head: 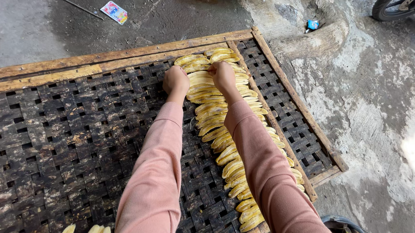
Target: The person sits on the ground and peels green bananas, using a knife to help remove the peel, dropping peels into a white sack. The person places the peeled bananas onto a woven bamboo tray, arranging them in rows alongside already peeled bananas.
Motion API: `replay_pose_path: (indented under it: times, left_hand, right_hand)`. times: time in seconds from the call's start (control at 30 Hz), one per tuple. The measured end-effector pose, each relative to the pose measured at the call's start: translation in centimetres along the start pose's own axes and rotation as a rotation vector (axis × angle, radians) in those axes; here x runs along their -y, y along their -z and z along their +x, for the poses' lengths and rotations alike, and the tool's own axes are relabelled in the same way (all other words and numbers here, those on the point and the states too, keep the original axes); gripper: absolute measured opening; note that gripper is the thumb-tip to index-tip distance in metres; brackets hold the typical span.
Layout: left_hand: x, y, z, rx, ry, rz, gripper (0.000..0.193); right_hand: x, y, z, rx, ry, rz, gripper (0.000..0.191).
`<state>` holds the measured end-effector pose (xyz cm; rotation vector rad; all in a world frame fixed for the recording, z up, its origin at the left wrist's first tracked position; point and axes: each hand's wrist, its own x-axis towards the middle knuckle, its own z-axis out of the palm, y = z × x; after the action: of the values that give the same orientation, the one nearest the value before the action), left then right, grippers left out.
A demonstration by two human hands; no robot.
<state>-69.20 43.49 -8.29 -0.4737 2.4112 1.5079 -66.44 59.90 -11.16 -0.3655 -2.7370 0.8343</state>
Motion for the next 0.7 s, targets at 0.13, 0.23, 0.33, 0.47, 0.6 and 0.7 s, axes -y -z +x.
replay_pose_path:
  times: [0.13, 0.23, 0.33, 0.47, 0.6, 0.7]
  left_hand:
    - [0.0, 0.2, 1.0, -0.049, -0.148, 0.001, 0.015]
    - [-0.3, 1.4, 2.2, 0.051, -0.205, -0.399, 0.009]
    - [0.8, 3.5, 3.0, 0.213, -0.345, -0.686, 0.018]
    - [1.1, 5.4, 1.7, 0.462, -0.469, -0.856, 0.03]
    - [0.1, 6.3, 0.2, 0.57, -0.574, -0.988, 0.038]
    - [-0.5, 6.7, -0.1, 0.609, -0.716, -0.791, 0.041]
  right_hand:
    - [-0.4, -0.3, 0.2, -0.109, 0.012, 0.009, 0.013]
    - [-0.7, 0.1, -0.1, -0.002, 0.043, 0.184, 0.015]
    - [0.1, 0.8, -2.0, 0.19, 0.175, 0.3, 0.024]
    - [3.5, 2.0, -4.0, 0.227, 0.027, 0.499, 0.042]
    - [6.6, 1.3, -3.7, 0.435, -0.327, 1.081, 0.034]
    - [7.0, 0.1, -3.3, 0.518, 0.059, 0.979, 0.033]
